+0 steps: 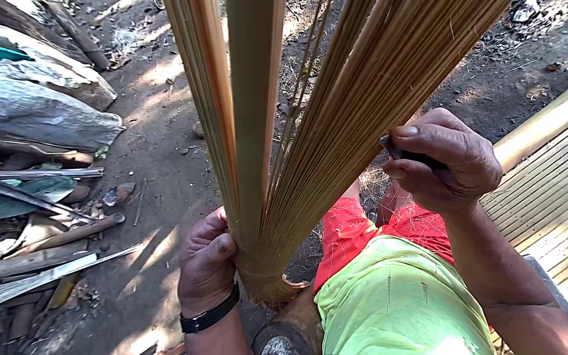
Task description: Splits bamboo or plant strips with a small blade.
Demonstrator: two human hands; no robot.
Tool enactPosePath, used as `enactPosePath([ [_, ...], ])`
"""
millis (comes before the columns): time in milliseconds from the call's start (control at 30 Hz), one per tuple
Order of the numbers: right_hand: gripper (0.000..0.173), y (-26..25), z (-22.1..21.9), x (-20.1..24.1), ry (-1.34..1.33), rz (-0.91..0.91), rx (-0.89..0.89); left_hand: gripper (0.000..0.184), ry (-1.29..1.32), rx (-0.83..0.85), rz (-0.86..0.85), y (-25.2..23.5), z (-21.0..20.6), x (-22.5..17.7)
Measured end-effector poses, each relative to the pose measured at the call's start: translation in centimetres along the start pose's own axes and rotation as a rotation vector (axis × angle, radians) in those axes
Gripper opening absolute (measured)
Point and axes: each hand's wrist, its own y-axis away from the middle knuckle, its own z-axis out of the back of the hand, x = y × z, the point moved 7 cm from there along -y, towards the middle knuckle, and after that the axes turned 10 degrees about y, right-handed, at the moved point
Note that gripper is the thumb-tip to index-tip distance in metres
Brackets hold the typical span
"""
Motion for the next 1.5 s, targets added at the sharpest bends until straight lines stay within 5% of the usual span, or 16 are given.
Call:
enactPosePath([
  [267,0.027,1.0,0.0,3.0,-0.079,0.006,0.119,0.025,-0.037,-0.001,-0.016,-0.1,0.1,0.0],
  [467,0.055,-1.2,0.4,0.8,-0.091,-0.103,-0.002,0.026,-0.046,0.026,-0.022,-0.1,-0.2,-0.1],
  [1033,0.035,-2.1,1.6,0.8,0.073,-0.055,-0.063,0.025,-0.037,0.027,0.002,0.2,-0.2,0.3],
  [1200,0.029,-1.0,1.5,2.8,0.093,0.011,0.055,0.025,-0.048,0.034,-0.002,0.2,0.0,0.3],
  [1400,0.032,-0.2,1.8,2.6,-0.012,-0.044,0.042,0.027,-0.063,0.021,0.015,0.2,-0.2,0.5],
  [1500,0.049,-1.2,1.7,1.7,0.013,-0.120,0.035,0.027,-0.065,0.036,0.015,0.2,-0.3,0.6],
])
